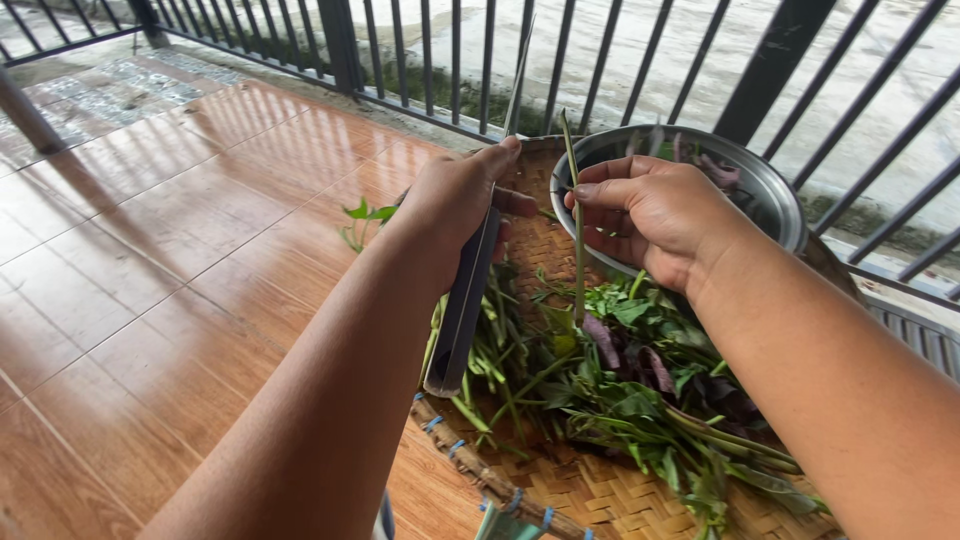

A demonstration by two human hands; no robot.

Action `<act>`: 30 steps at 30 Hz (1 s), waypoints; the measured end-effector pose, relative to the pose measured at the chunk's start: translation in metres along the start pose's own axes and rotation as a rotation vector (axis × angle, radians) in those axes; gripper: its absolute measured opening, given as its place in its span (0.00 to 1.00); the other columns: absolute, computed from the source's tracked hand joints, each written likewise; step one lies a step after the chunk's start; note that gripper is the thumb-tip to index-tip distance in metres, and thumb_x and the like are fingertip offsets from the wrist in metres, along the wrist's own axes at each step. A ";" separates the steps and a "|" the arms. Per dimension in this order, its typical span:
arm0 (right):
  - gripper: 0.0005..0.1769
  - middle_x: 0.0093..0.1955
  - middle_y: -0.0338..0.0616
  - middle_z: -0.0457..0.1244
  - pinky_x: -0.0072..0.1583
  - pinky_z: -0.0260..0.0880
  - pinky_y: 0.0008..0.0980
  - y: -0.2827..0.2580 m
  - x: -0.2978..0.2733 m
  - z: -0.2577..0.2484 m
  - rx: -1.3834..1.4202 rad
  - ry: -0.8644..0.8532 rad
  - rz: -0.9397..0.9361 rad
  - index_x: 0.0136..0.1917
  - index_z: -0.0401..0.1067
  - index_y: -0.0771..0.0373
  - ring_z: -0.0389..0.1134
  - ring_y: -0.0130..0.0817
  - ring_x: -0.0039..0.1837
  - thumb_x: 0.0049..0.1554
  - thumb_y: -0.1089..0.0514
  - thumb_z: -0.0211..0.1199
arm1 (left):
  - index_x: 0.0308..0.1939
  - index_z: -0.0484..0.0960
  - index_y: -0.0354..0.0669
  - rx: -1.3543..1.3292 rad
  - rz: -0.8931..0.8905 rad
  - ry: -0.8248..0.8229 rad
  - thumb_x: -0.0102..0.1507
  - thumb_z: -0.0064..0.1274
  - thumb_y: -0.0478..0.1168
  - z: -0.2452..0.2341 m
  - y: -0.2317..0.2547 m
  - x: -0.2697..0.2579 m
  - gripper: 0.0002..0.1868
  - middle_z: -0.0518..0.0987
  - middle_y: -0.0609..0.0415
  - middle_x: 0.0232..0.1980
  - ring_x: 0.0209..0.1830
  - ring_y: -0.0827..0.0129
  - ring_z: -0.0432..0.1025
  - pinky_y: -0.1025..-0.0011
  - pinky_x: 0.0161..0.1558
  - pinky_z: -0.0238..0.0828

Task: The person trims leafy green vegetables using a knife, cutting stems and leaves over a woven basket. The trimmed pieces are placed into a metal bowl while the remaining stems are set aside in the basket.

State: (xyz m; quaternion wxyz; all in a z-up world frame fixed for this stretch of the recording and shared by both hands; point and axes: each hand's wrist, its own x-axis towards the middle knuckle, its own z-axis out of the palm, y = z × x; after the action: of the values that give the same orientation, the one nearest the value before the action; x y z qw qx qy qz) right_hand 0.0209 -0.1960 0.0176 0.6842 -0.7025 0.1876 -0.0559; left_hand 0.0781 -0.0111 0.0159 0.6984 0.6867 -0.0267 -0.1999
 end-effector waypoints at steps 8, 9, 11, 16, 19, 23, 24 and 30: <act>0.08 0.48 0.42 0.70 0.50 0.77 0.31 0.002 0.006 0.059 -0.079 -0.069 -0.059 0.53 0.74 0.63 0.72 0.31 0.48 0.59 0.64 0.64 | 0.58 0.79 0.48 -0.033 -0.002 0.083 0.67 0.47 0.55 -0.053 -0.025 -0.012 0.22 0.84 0.49 0.34 0.21 0.71 0.67 0.70 0.21 0.66; 0.08 0.48 0.43 0.70 0.51 0.78 0.31 0.002 0.004 0.065 -0.097 -0.072 -0.069 0.53 0.74 0.64 0.73 0.31 0.49 0.59 0.64 0.63 | 0.58 0.79 0.49 -0.032 0.004 0.096 0.67 0.47 0.54 -0.058 -0.028 -0.014 0.21 0.83 0.49 0.34 0.21 0.72 0.67 0.70 0.21 0.66; 0.09 0.49 0.45 0.71 0.52 0.79 0.34 0.004 0.000 0.074 -0.099 -0.107 -0.016 0.55 0.73 0.63 0.74 0.32 0.50 0.60 0.64 0.61 | 0.58 0.78 0.47 -0.039 -0.010 0.108 0.67 0.47 0.54 -0.064 -0.033 -0.017 0.22 0.83 0.49 0.35 0.21 0.72 0.67 0.70 0.21 0.66; 0.12 0.50 0.47 0.71 0.53 0.79 0.34 0.012 -0.013 0.081 -0.091 -0.181 -0.002 0.58 0.74 0.65 0.74 0.33 0.52 0.61 0.64 0.58 | 0.58 0.76 0.45 -0.031 -0.056 0.128 0.67 0.47 0.55 -0.073 -0.041 -0.028 0.23 0.84 0.50 0.36 0.22 0.72 0.68 0.71 0.22 0.67; 0.12 0.50 0.47 0.70 0.53 0.79 0.33 0.013 -0.018 0.078 -0.070 -0.189 -0.029 0.58 0.74 0.65 0.74 0.32 0.53 0.61 0.64 0.58 | 0.58 0.75 0.45 -0.032 -0.057 0.127 0.67 0.47 0.55 -0.070 -0.040 -0.034 0.23 0.84 0.50 0.36 0.22 0.72 0.68 0.70 0.22 0.67; 0.12 0.51 0.46 0.70 0.52 0.79 0.32 0.011 -0.028 0.072 -0.099 -0.171 -0.075 0.58 0.74 0.66 0.73 0.31 0.52 0.61 0.64 0.58 | 0.60 0.76 0.47 -0.031 -0.026 0.103 0.66 0.48 0.55 -0.060 -0.034 -0.042 0.24 0.84 0.50 0.35 0.21 0.72 0.68 0.71 0.21 0.67; 0.12 0.51 0.45 0.70 0.51 0.78 0.31 0.010 -0.030 0.069 -0.106 -0.165 -0.089 0.58 0.74 0.66 0.73 0.30 0.52 0.61 0.64 0.58 | 0.61 0.76 0.47 -0.022 -0.013 0.094 0.66 0.48 0.55 -0.056 -0.032 -0.044 0.24 0.84 0.50 0.35 0.21 0.73 0.68 0.71 0.21 0.67; 0.11 0.51 0.42 0.71 0.50 0.78 0.29 0.007 -0.048 0.041 -0.161 -0.051 -0.148 0.56 0.76 0.64 0.73 0.27 0.52 0.60 0.63 0.59 | 0.60 0.76 0.47 0.012 0.000 0.065 0.65 0.48 0.55 -0.030 -0.021 -0.056 0.24 0.84 0.51 0.34 0.20 0.73 0.69 0.71 0.22 0.68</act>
State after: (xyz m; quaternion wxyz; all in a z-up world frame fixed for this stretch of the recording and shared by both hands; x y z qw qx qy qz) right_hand -0.0106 -0.1408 0.0164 0.6243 -0.7681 0.1218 -0.0732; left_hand 0.0310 0.0349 0.0072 0.6949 0.6969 -0.0053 -0.1774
